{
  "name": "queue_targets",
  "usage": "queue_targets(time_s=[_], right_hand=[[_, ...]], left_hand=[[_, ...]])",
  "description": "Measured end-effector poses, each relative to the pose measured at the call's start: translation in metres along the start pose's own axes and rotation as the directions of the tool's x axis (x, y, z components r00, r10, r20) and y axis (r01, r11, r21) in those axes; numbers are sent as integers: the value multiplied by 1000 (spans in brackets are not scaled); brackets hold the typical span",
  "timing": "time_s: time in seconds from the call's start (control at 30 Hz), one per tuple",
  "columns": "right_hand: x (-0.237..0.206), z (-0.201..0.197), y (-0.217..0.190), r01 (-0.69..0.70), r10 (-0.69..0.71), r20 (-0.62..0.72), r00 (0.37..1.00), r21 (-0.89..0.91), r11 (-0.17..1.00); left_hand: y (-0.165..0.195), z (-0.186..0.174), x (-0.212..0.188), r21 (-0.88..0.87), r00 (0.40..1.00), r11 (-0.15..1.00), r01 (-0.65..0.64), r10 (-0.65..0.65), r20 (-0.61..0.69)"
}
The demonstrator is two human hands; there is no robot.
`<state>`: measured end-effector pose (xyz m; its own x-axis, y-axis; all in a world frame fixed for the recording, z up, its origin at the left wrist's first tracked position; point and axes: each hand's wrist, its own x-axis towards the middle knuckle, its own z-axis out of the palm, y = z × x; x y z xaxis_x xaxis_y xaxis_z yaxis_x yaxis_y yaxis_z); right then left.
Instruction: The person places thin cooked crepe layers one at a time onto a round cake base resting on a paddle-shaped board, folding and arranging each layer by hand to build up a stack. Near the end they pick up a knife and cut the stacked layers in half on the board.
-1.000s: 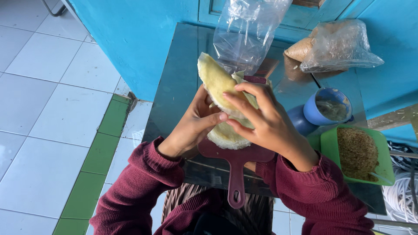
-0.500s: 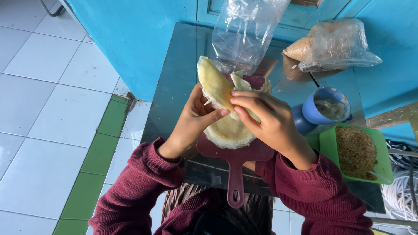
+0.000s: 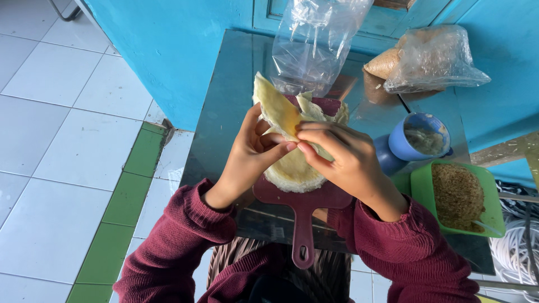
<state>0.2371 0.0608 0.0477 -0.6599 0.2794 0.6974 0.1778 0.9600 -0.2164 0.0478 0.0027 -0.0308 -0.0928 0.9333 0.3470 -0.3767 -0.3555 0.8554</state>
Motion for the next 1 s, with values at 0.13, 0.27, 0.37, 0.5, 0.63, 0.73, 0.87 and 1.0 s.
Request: queue_targets(time_s=[0.13, 0.27, 0.37, 0.5, 0.63, 0.73, 0.87, 1.0], right_hand=[[-1, 2, -1, 1, 0, 22, 1000, -21, 1000], [-2, 3, 1, -35, 35, 27, 999, 18, 999], [-2, 3, 2, -84, 82, 35, 996, 80, 993], [-3, 5, 0, -117, 115, 21, 993, 95, 989], [-3, 9, -3, -136, 137, -7, 991, 60, 989], [-2, 7, -3, -227, 218, 63, 974, 284, 932], [-3, 4, -1, -237, 219, 103, 970, 230, 944], [-6, 8, 3, -300, 284, 99, 954, 242, 923]], left_hand=[[-3, 1, -3, 43, 999, 999, -31, 32, -25], [-4, 0, -2, 54, 1000, 998, -21, 22, -20], [-5, 0, -2, 58, 999, 998, -34, 33, 18], [-6, 0, -3, 83, 1000, 996, -19, 18, 16], [-10, 2, -3, 21, 999, 1000, 24, -24, 26], [-12, 0, -3, 34, 1000, 999, 7, -8, 30], [-15, 0, -3, -5, 999, 1000, 29, -29, 19], [-13, 1, -4, -73, 990, 988, 135, -137, -33]])
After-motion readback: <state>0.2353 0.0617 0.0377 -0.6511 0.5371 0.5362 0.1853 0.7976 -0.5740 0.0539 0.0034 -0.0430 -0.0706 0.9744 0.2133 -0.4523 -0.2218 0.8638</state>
